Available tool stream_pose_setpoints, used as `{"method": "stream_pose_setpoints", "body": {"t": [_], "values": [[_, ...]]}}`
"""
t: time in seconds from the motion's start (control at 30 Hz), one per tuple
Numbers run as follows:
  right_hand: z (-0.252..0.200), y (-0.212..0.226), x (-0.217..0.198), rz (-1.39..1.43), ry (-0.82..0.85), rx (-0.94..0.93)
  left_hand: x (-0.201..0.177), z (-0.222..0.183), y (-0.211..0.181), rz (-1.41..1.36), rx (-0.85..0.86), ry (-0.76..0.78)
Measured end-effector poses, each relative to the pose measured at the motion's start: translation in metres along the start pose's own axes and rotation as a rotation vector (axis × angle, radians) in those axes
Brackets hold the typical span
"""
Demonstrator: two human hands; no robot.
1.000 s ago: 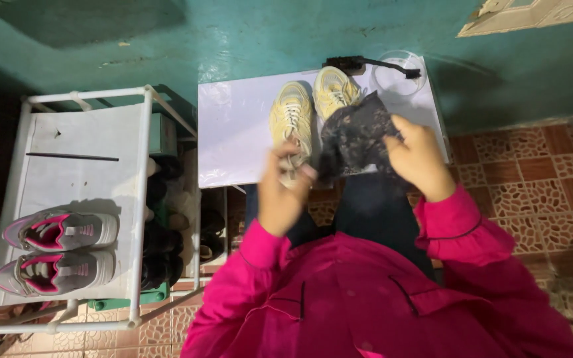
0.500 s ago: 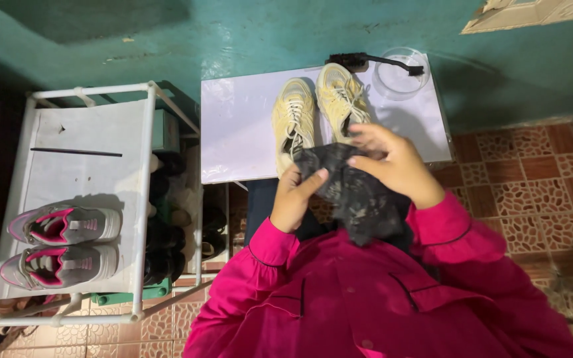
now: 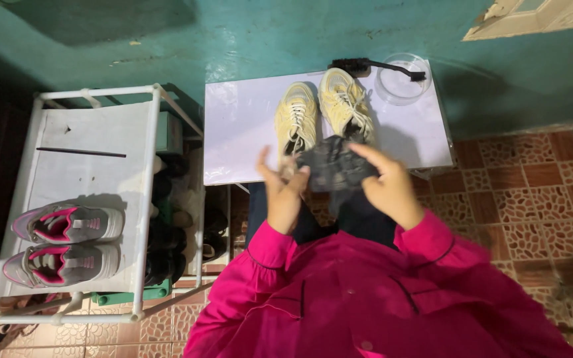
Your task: Cleaning and brushing a pair of sneakers using a cloth and a brush at a workstation.
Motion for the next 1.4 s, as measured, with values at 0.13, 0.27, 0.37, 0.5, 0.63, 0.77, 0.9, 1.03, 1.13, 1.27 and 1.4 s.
{"method": "stream_pose_setpoints", "body": {"t": [0.13,0.27,0.37,0.5,0.63,0.77,0.9,1.03,1.13,1.27,1.4], "values": [[0.010,0.024,-0.021,-0.117,-0.053,-0.180,0.004,-0.025,-0.029,0.162,0.405,0.057],[-0.016,0.036,0.012,0.367,0.282,-0.259,0.038,-0.057,-0.039,0.159,0.626,0.514],[-0.017,0.009,0.026,0.789,0.374,-0.089,0.034,-0.047,-0.033,0.188,0.540,0.399],[0.002,0.007,0.013,0.818,0.134,0.109,-0.022,0.012,0.008,0.022,0.258,0.197],[0.021,-0.032,0.037,0.521,0.120,0.230,-0.030,0.055,-0.079,0.336,0.643,0.052],[0.026,-0.023,0.098,0.106,0.342,0.045,-0.024,0.123,-0.048,0.641,0.745,-0.015],[0.030,-0.029,0.135,-0.134,0.315,0.037,-0.007,0.152,0.065,0.610,0.156,0.212],[0.036,-0.072,0.151,-0.105,0.095,-0.153,0.009,0.165,0.043,0.714,0.188,0.301],[0.036,-0.074,0.151,-0.124,0.069,-0.169,0.022,0.205,0.058,0.895,0.271,0.369],[0.040,-0.088,0.157,-0.092,0.072,-0.157,0.047,0.282,0.123,1.188,0.411,0.484],[0.044,-0.094,0.160,-0.051,0.038,-0.202,0.072,0.300,0.126,1.393,0.388,0.568]]}}
Point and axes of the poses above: each hand's wrist, its own z-axis towards the middle knuckle, its own x-axis out of the palm, y = z × x, the point moved 6 cm from there along z, towards the middle knuckle, and after that the axes turned 8 degrees about -y, right-handed, at the moved point
